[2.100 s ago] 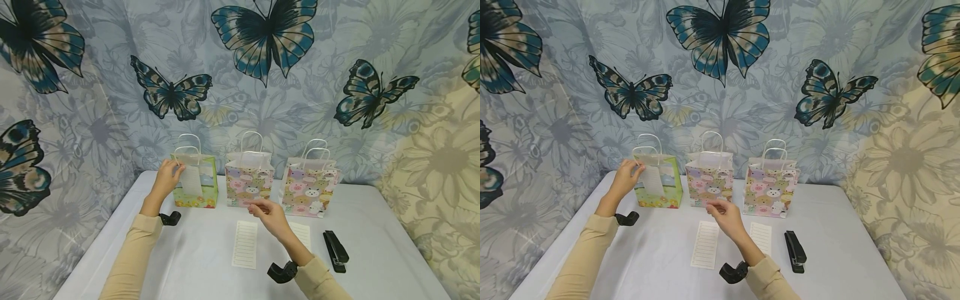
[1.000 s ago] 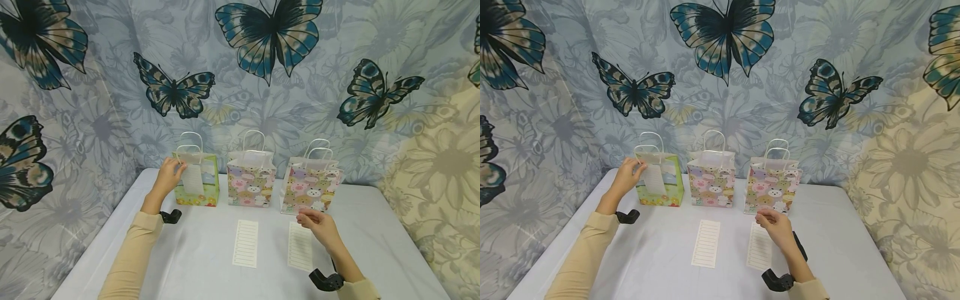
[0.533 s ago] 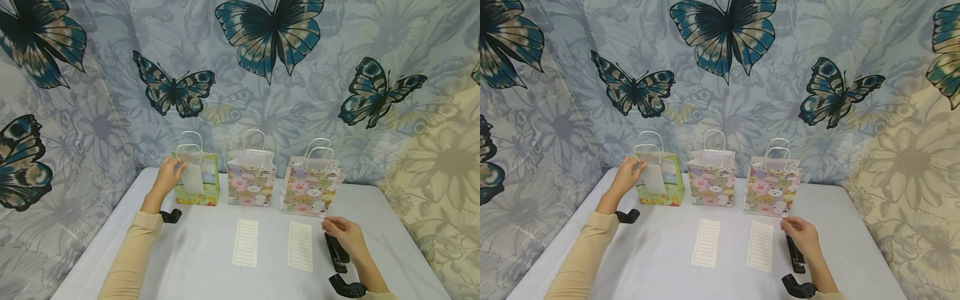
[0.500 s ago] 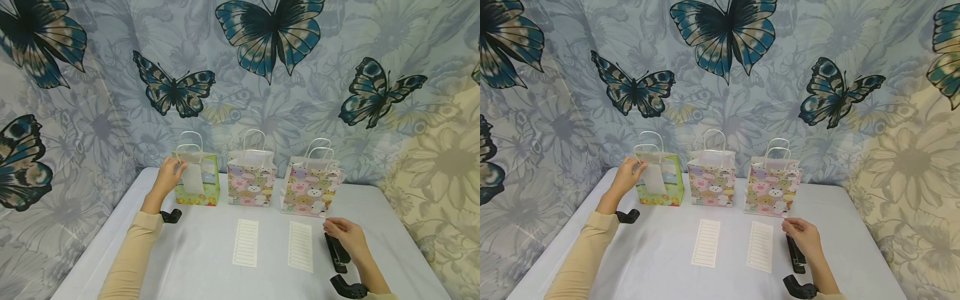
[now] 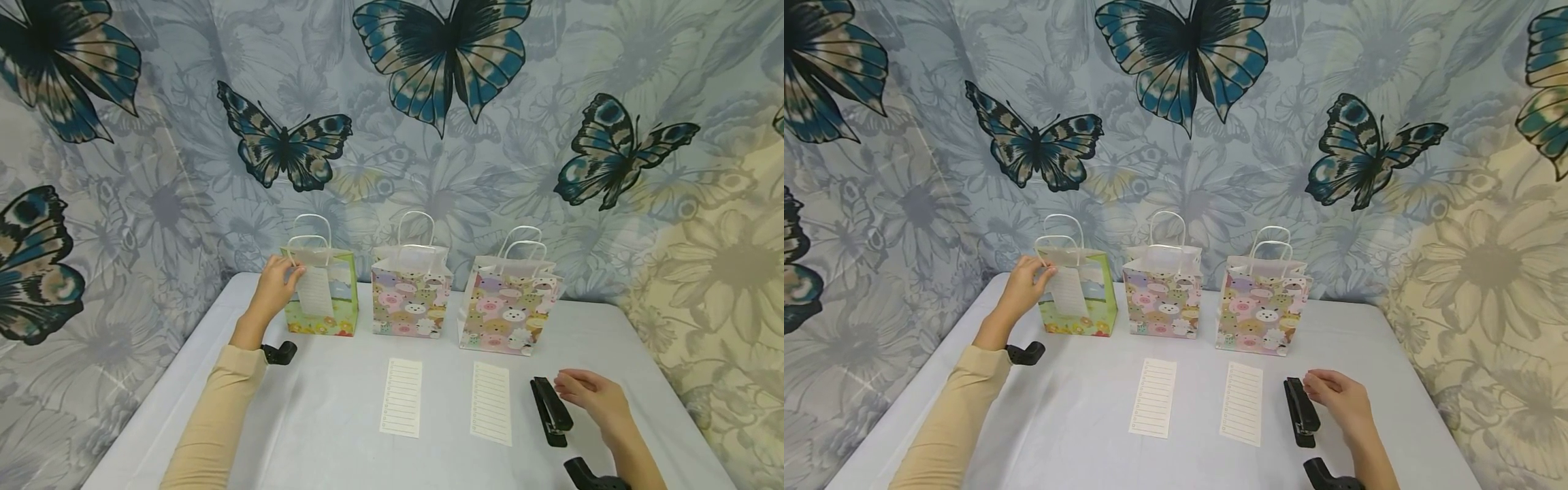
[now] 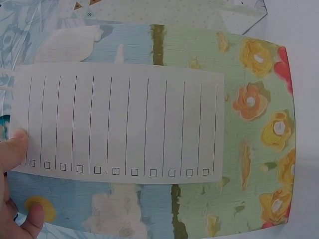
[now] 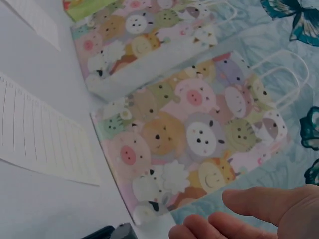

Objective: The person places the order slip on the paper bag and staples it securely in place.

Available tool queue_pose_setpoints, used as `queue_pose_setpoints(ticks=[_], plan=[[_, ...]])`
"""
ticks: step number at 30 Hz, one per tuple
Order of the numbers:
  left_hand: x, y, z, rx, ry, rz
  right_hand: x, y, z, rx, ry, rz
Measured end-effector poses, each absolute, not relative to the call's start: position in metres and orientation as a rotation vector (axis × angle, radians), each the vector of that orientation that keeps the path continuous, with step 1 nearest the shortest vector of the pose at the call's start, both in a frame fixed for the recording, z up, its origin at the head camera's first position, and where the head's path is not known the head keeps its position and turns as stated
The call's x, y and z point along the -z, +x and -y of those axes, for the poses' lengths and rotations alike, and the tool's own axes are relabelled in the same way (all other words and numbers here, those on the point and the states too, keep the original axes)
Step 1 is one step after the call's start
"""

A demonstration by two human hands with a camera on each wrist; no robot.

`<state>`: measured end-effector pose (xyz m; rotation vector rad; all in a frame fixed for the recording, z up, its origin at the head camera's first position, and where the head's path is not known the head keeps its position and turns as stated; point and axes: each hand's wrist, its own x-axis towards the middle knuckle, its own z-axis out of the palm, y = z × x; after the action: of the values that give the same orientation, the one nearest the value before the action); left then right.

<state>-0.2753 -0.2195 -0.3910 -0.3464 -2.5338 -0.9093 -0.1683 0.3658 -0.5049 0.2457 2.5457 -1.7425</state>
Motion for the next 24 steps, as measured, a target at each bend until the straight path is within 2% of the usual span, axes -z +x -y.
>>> queue_pose_setpoints(ticks=[5,9,15,24], plan=[[0.39,-0.275,0.22,0.904,-0.343,2.537,0.518,-0.173,-0.38,1.612,0.43,-2.535],[0.39,-0.275,0.22,0.902,-0.34,2.539,0.501,-0.166,-0.373,1.496,0.569,-2.446],[0.39,-0.275,0.219,0.899,-0.342,2.543,0.469,-0.149,-0.347,1.367,0.629,-2.369],[0.392,-0.276,0.22,0.907,-0.339,2.54,0.474,-0.149,-0.342,1.274,0.653,-2.308]])
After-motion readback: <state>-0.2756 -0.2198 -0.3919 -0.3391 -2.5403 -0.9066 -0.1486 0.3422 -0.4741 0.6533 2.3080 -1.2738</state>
